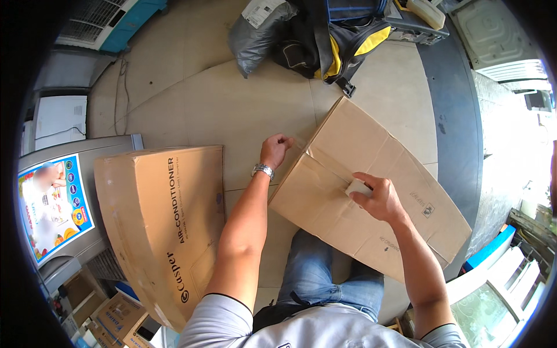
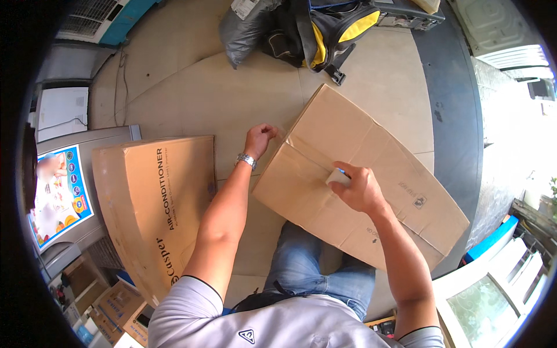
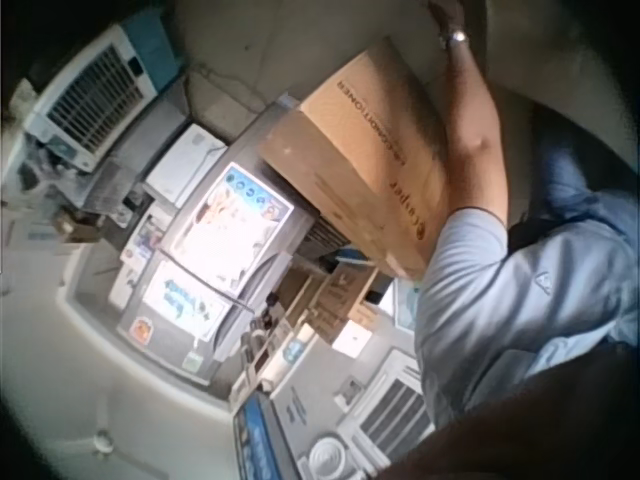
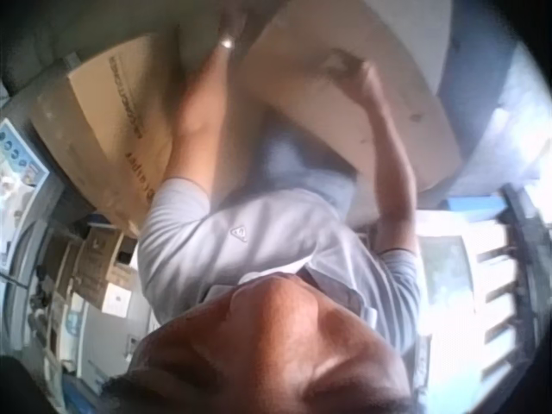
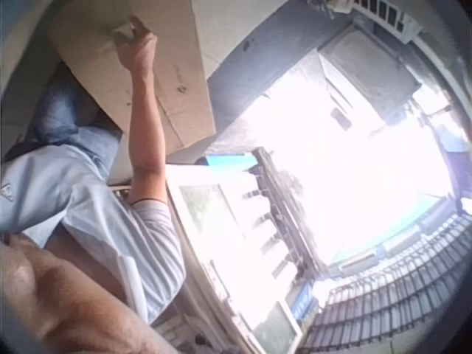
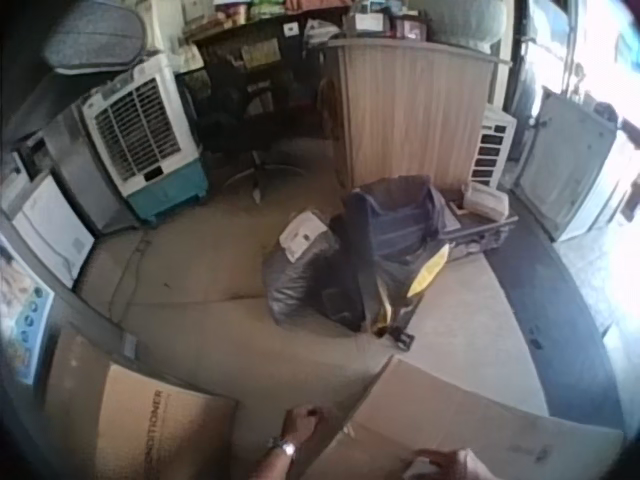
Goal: The person retrieves a roll of tape from a refrigerator, then kneels on the floor to tape a white perforated plastic tray into a cardboard box. They apply tape to the edges and fold the flaps to seal the box.
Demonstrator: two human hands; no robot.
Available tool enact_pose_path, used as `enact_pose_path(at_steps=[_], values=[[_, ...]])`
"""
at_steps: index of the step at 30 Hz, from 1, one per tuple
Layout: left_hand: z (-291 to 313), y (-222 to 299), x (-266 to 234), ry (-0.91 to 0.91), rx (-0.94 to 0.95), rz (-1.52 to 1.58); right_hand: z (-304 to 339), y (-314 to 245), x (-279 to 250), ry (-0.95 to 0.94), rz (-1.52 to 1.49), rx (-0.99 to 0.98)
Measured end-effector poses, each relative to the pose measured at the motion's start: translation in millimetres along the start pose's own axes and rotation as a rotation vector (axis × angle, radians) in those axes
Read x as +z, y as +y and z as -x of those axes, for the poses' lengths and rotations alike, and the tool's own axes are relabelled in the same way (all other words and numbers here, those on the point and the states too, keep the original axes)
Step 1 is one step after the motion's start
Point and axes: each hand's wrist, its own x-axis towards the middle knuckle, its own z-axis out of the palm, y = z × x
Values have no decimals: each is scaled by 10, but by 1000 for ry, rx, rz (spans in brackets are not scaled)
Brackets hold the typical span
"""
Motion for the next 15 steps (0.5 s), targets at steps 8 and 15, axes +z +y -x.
enact_pose_path(at_steps=[8, 15], values=[[-90, -261, 292, -318, -64, 25, 9, 0, -8, -9, 5, 14], [198, -24, -2, -191, -85, -452, 74, 100, 50, 9, 9, 0]])
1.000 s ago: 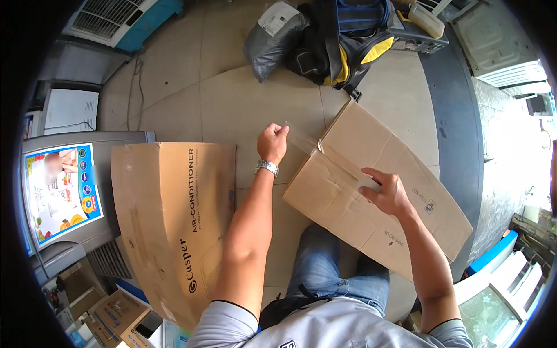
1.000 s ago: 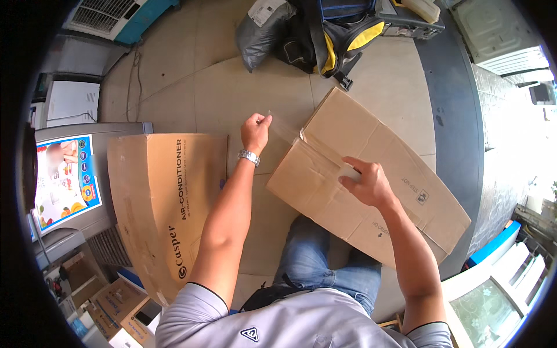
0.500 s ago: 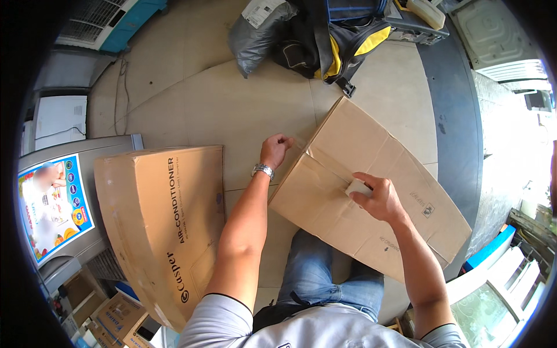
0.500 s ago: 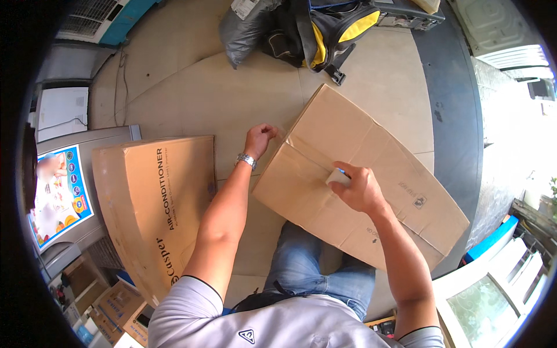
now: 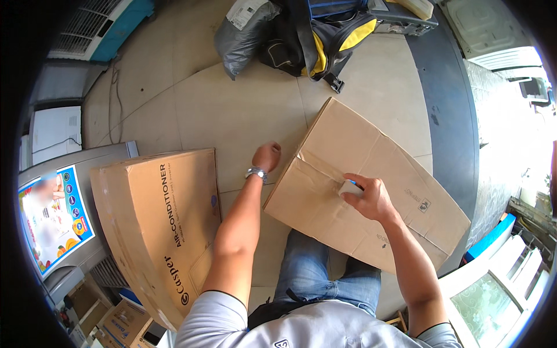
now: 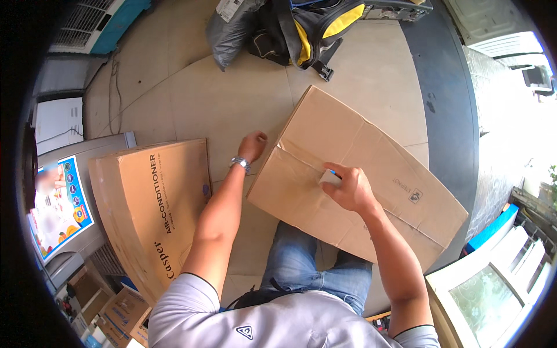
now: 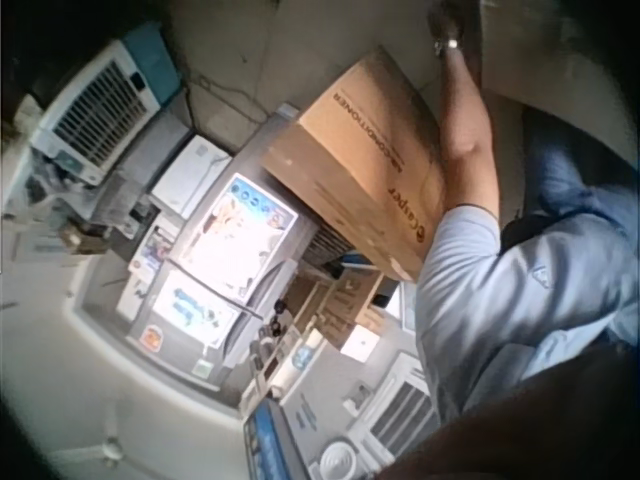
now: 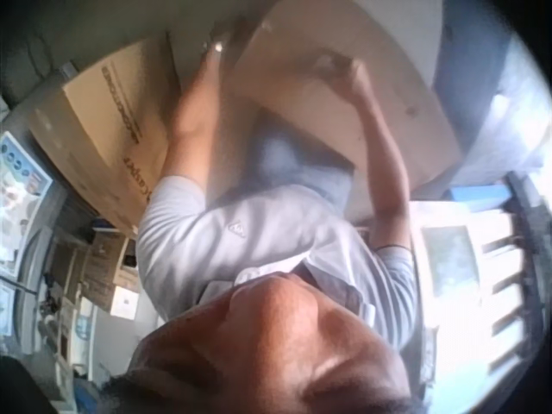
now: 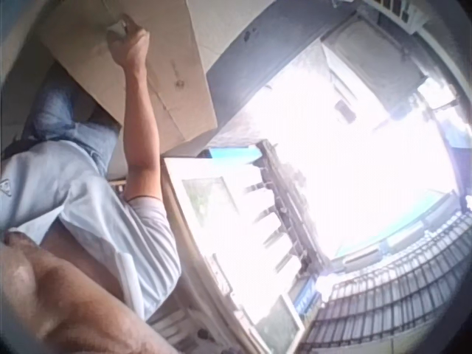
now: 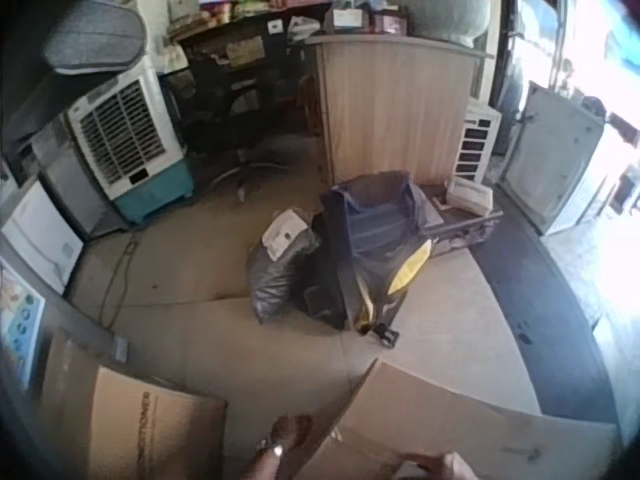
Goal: The person retrieves a roll of tape from a refrigerator, then kneels on the floor to tape a white perforated plastic tray into a cardboard box. They apply tape to the edges and fold the flaps to seal the box.
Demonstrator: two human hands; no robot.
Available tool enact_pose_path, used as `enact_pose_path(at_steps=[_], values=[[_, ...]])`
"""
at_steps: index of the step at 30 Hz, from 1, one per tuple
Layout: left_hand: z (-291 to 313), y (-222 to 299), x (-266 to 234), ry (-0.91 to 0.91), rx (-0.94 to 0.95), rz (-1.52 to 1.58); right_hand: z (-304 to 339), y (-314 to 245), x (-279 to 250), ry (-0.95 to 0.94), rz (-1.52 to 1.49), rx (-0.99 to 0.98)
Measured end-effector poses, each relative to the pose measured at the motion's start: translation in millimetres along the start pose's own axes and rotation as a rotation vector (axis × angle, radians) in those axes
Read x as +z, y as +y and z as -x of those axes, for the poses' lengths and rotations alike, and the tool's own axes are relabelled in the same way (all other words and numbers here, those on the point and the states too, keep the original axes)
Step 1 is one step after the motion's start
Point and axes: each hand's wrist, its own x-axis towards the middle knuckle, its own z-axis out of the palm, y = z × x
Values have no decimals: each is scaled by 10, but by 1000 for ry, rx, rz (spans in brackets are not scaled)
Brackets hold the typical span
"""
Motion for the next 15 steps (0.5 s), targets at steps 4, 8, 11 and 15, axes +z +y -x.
enact_pose_path(at_steps=[4, 8, 11, 15], values=[[454, 519, -420, -2, 145, 394, 22, 108, 12, 50, -28, -54], [916, 835, -182, 176, 239, 134, 21, 288, 52, 90, 10, -140], [881, 797, 103, 302, 126, 116, 57, 305, 43, 76, 46, -173], [858, 903, 83, 316, 203, 139, 170, 474, -100, -13, -2, -232]])
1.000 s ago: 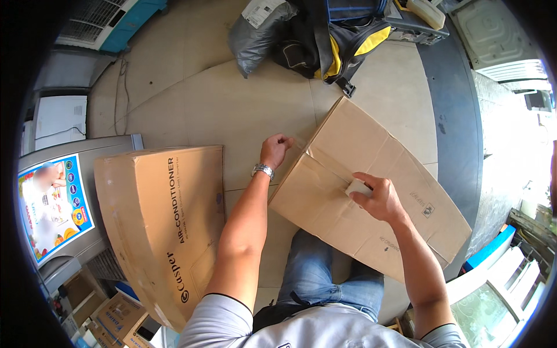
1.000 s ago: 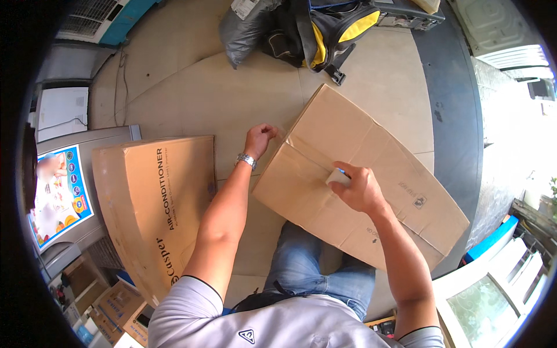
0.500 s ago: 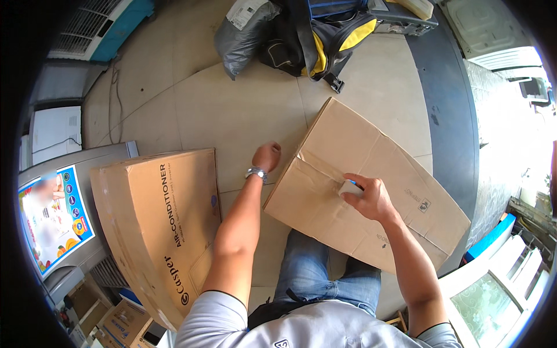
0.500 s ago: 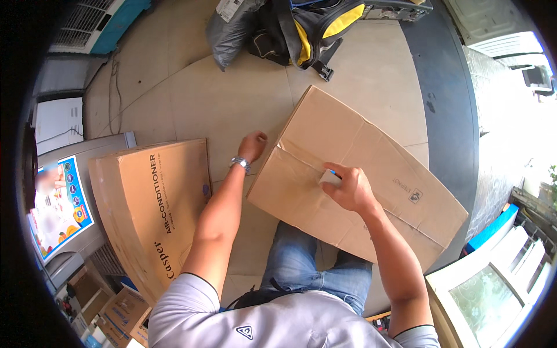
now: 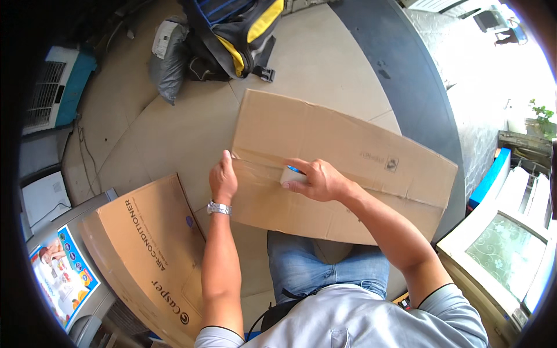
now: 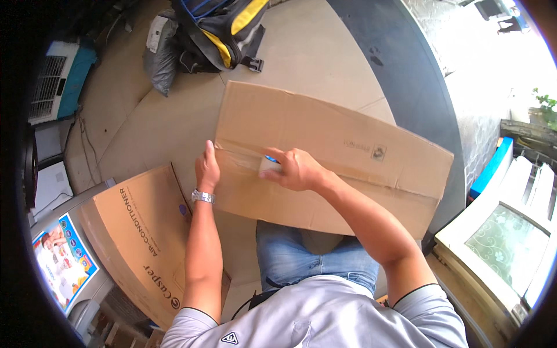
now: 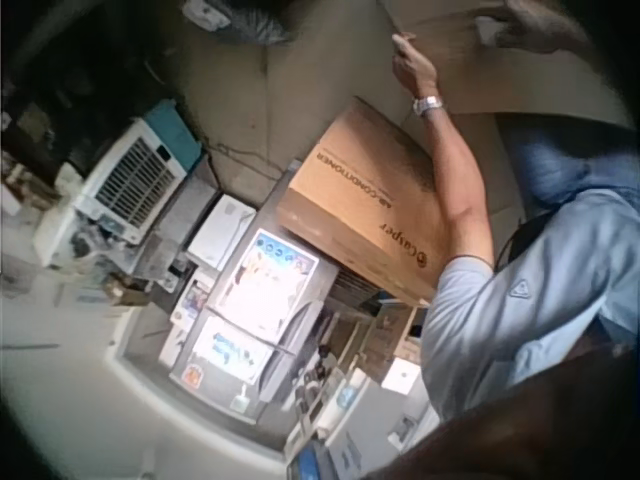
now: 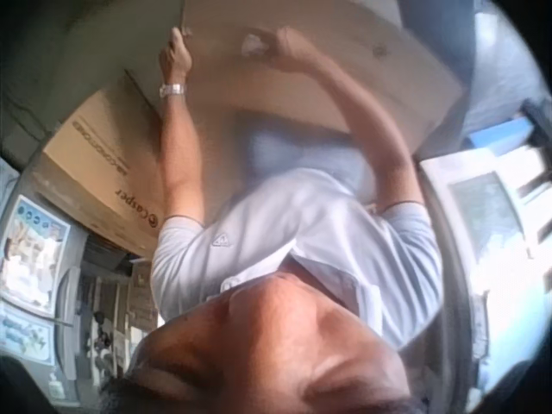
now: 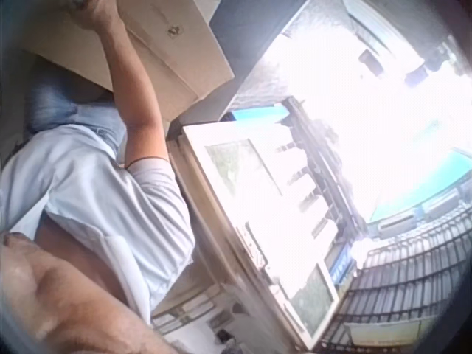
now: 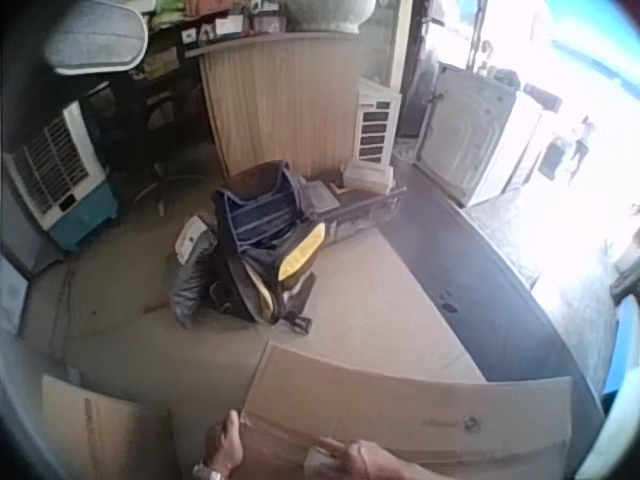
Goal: The person retrieves a roll of tape from a refrigerator, then kneels on the floor to tape a white perforated plastic tray into a cardboard box. They apply tape to the edges and fold the flaps to seal the box.
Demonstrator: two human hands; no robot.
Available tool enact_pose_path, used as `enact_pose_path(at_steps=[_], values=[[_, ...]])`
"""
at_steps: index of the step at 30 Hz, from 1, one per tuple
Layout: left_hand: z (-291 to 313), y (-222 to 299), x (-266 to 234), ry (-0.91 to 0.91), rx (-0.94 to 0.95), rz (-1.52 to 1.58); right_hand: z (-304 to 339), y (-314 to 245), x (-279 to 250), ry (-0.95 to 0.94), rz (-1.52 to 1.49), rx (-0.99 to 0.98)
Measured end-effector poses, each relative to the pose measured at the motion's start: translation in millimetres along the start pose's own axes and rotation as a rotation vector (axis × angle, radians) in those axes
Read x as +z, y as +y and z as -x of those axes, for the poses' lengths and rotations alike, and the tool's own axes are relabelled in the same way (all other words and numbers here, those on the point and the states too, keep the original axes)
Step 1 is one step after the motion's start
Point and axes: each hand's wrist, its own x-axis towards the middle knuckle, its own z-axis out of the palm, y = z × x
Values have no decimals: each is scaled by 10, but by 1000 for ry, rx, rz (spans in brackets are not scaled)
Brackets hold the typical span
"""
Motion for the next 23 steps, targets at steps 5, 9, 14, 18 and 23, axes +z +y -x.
enact_pose_path(at_steps=[5, 9, 14, 18, 23], values=[[-90, -142, -5, 19, -62, -210, 236, 105, -218, -61, 144, -31], [-112, -341, 32, 148, -21, -137, 556, 335, -492, -84, 217, -4], [-256, -598, -6, 85, -74, -23, 1336, 903, -767, 27, 327, -18], [-278, -533, 76, 135, -73, 102, 2111, 1442, -1089, 128, 308, -12], [-312, -480, 46, -3, -41, 231, 3216, 2350, -1470, 359, 237, -69]])
